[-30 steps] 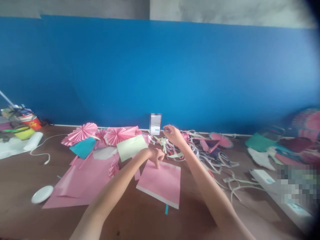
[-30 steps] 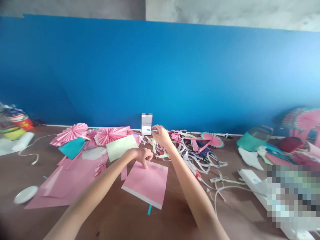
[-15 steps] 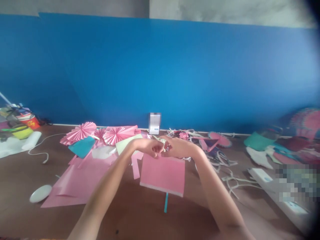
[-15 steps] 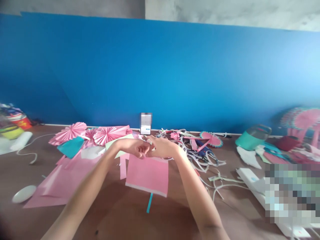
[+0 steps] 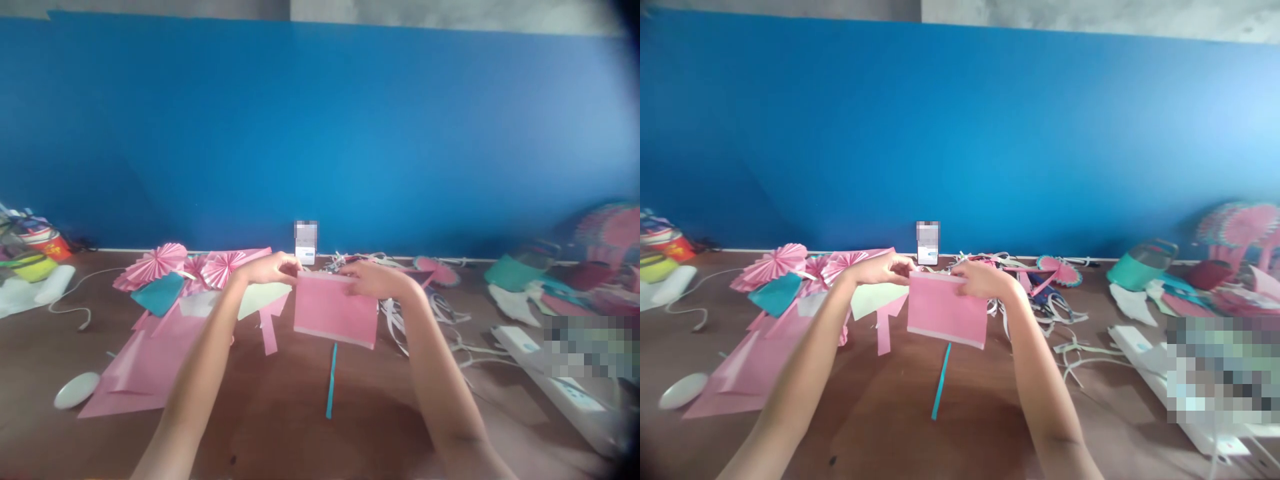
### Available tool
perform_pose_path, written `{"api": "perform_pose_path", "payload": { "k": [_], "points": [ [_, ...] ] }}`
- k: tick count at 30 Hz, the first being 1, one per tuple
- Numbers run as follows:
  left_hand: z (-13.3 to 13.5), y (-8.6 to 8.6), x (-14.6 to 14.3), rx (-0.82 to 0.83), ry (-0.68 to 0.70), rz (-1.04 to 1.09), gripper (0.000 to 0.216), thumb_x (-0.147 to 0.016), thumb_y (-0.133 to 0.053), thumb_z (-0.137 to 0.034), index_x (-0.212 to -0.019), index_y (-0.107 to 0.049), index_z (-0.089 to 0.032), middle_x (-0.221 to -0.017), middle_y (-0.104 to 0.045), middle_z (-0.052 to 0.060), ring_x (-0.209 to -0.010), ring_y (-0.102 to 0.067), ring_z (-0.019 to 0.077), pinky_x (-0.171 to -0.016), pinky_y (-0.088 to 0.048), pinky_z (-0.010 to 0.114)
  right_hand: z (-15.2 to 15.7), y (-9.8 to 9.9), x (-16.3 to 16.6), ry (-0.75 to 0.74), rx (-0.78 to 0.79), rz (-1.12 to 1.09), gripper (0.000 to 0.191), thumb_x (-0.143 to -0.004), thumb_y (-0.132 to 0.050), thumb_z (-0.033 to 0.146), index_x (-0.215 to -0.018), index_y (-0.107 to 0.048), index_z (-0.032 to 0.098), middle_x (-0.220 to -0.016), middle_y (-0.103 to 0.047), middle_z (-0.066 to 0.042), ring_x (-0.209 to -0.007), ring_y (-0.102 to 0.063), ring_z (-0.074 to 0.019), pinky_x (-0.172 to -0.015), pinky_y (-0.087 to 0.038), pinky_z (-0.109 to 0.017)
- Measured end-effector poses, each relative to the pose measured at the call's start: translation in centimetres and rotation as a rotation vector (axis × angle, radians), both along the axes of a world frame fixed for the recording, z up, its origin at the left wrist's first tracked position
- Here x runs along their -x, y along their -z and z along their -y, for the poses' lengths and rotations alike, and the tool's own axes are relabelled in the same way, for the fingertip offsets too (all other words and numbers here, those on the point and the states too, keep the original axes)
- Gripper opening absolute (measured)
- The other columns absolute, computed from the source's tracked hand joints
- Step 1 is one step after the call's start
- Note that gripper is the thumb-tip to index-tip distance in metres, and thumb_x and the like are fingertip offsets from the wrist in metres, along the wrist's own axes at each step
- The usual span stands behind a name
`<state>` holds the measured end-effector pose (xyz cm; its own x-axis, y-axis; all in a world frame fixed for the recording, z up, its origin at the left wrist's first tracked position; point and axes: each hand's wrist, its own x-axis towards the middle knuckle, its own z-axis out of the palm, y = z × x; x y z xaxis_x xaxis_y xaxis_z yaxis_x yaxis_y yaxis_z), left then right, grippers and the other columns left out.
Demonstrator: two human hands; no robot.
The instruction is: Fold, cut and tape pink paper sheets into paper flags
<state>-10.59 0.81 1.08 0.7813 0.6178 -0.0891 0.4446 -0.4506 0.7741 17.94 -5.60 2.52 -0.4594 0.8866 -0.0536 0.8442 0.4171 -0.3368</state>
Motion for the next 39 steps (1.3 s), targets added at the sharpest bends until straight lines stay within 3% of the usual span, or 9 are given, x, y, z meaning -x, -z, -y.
{"api": "perform_pose_path", "payload": {
  "k": [6,12,17,21,27,39],
  "points": [
    [0.1,0.4,-1.3,-0.033,-0.013,0.038,0.031,-0.085,-0.062,-0.045,-0.092,-0.063,-0.015,-0.088,-0.066,0.004,-0.083,-0.062,0.016,-0.078,-0.047,0.029,-0.4,0.4,-0.3,0.074,-0.063,0.063,0.023,-0.083,-0.058,0.025,-0.1,-0.073,0.025,-0.101,-0.073,-0.005,-0.085,-0.066,-0.0241,-0.066,-0.042,-0.031],
    [0.2,1.4,-3.1,0.021,-0.049,0.193,0.023,-0.088,-0.056,-0.039,-0.089,-0.054,-0.016,-0.078,-0.056,-0.001,-0.074,-0.057,0.0124,-0.072,-0.048,0.027,0.2,0.0,2.1,0.07,-0.436,-0.092,0.021,-0.089,-0.055,0.025,-0.106,-0.066,0.023,-0.108,-0.07,-0.006,-0.096,-0.062,-0.024,-0.077,-0.042,-0.032],
    [0.5,1.4,-3.9,-0.018,-0.066,0.238,0.024,-0.091,-0.051,-0.04,-0.092,-0.055,-0.016,-0.08,-0.052,-0.001,-0.071,-0.051,0.0111,-0.066,-0.042,0.024,1.0,-0.4,3.5,0.04,-0.405,-0.299,0.017,-0.091,-0.053,0.027,-0.1,-0.066,0.023,-0.095,-0.071,-0.003,-0.077,-0.061,-0.0163,-0.067,-0.04,-0.025],
    [0.8,1.2,-4.1,-0.087,-0.085,0.321,0.026,-0.09,-0.053,-0.041,-0.089,-0.056,-0.016,-0.08,-0.05,-0.001,-0.073,-0.047,0.0115,-0.066,-0.037,0.023,0.5,0.2,3.4,-0.046,-0.406,-0.391,0.018,-0.09,-0.052,0.018,-0.1,-0.067,0.023,-0.093,-0.071,-0.003,-0.075,-0.061,-0.0149,-0.067,-0.04,-0.024],
    [1.6,0.6,-4.5,0.041,-0.113,0.428,0.027,-0.089,-0.056,-0.043,-0.085,-0.055,-0.015,-0.077,-0.048,-0.002,-0.071,-0.046,0.0118,-0.065,-0.035,0.023,-0.3,0.8,2.8,-0.184,-0.408,-0.552,0.02,-0.09,-0.055,0.015,-0.103,-0.068,0.022,-0.096,-0.071,-0.003,-0.08,-0.062,-0.0143,-0.071,-0.044,-0.025],
    [1.6,0.6,-5.4,0.211,-0.176,0.555,0.027,-0.082,-0.064,-0.041,-0.078,-0.055,-0.016,-0.072,-0.049,-0.002,-0.066,-0.045,0.0114,-0.064,-0.033,0.023,-0.8,1.2,2.6,-0.216,-0.529,-0.606,0.012,-0.091,-0.058,0.016,-0.096,-0.068,0.02,-0.094,-0.067,-0.005,-0.08,-0.06,-0.0151,-0.072,-0.044,-0.027]
  ]
}}
